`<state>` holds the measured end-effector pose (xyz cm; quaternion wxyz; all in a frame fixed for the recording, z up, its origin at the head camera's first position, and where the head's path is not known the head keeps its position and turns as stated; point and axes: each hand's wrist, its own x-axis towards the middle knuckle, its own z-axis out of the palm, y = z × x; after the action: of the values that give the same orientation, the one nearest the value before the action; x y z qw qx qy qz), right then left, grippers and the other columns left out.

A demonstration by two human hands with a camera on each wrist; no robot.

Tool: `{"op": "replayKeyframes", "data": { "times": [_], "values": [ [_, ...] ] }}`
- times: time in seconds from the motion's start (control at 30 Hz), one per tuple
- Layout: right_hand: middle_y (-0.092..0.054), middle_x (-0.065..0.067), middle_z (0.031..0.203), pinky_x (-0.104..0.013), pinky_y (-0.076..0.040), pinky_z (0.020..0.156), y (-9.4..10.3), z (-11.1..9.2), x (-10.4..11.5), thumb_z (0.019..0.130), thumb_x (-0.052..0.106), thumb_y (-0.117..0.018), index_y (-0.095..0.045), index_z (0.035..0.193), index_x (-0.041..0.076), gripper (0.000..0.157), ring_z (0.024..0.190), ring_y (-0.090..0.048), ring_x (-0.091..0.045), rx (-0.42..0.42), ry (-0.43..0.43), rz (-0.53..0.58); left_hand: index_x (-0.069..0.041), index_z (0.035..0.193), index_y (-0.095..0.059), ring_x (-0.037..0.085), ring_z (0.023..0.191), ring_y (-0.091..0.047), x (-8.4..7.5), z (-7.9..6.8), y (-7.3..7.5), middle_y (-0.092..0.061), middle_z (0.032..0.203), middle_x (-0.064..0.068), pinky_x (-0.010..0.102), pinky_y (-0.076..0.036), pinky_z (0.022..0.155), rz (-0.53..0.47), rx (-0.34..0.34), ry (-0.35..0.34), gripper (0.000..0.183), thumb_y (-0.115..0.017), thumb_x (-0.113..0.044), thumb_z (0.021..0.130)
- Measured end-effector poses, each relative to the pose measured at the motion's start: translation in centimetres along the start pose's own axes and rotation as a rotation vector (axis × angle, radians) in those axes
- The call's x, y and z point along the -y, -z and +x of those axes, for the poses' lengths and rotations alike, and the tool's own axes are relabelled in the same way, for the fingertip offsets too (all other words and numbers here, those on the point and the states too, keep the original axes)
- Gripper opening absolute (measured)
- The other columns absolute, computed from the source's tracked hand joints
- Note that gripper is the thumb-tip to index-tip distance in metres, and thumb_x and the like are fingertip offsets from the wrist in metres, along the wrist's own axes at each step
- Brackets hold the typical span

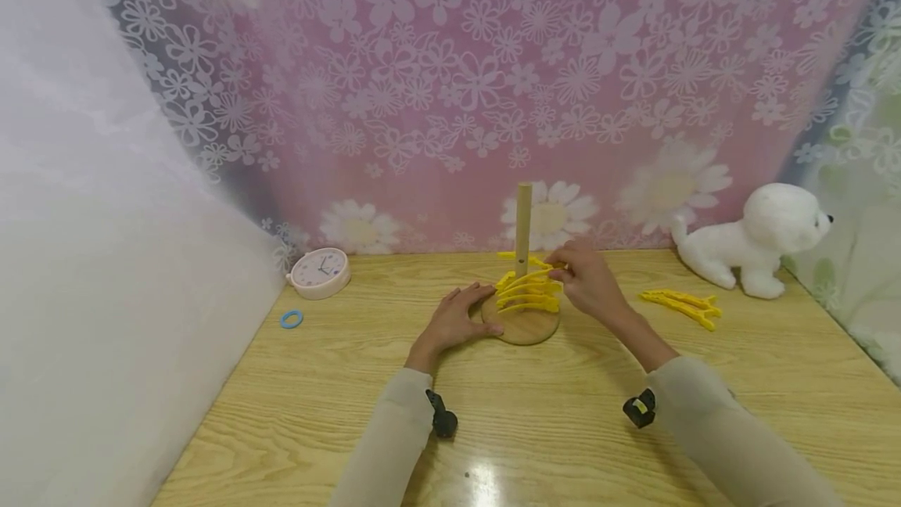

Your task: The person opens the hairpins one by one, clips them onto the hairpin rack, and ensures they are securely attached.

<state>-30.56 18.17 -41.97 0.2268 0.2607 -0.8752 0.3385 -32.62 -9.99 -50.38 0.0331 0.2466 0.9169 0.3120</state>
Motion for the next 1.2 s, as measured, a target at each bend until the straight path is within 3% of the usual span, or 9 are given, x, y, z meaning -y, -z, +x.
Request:
{"op": "replayKeyframes", "data": {
  "times": [0.4,0.7,0.97,1.2],
  "values": [
    [-0.067,-0.014,0.095,-0.034,-0.044,0.062,0.05,0.35,-0.03,0.093,-0.009,-0.07,-0.076,0.105,-0.005,0.014,0.068,-0.049,-0.019,0.066,-0.02,0.016,-0.03,0.16,-0.044,0.016,0.158,-0.023,-0.09,0.01,0.3,-0.033,0.169,0.0,0.044,-0.008,0.131,-0.029,-0.003,0.004,0.085,-0.08,-0.056,0.088],
    [-0.071,-0.013,0.101,-0.034,-0.046,0.062,-0.27,0.44,-0.37,0.095,-0.003,-0.071,-0.077,0.109,-0.001,0.015,0.066,-0.049,-0.018,0.091,-0.056,0.0,-0.031,0.16,-0.043,0.025,0.159,-0.019,-0.14,-0.12,0.15,-0.031,0.17,0.002,0.047,-0.008,0.131,-0.028,0.004,0.02,0.085,-0.08,-0.056,0.087],
    [-0.071,-0.009,0.099,-0.032,-0.044,0.06,-0.4,0.61,-0.16,0.096,0.003,-0.073,-0.078,0.109,0.004,0.014,0.063,-0.046,-0.015,0.114,-0.034,-0.017,-0.03,0.159,-0.045,0.017,0.158,-0.023,-0.02,-0.12,0.18,-0.035,0.168,0.001,0.045,-0.008,0.131,-0.012,-0.006,0.02,0.085,-0.08,-0.057,0.087],
    [-0.07,-0.014,0.112,-0.031,-0.046,0.06,0.15,0.03,-0.29,0.099,0.004,-0.07,-0.075,0.117,0.003,0.019,0.068,-0.052,-0.017,0.156,-0.045,0.04,-0.028,0.16,-0.045,0.016,0.158,-0.024,-0.25,-0.07,0.07,-0.037,0.167,0.002,0.044,-0.009,0.131,-0.006,-0.003,0.01,0.085,-0.079,-0.057,0.087]
  ]
}}
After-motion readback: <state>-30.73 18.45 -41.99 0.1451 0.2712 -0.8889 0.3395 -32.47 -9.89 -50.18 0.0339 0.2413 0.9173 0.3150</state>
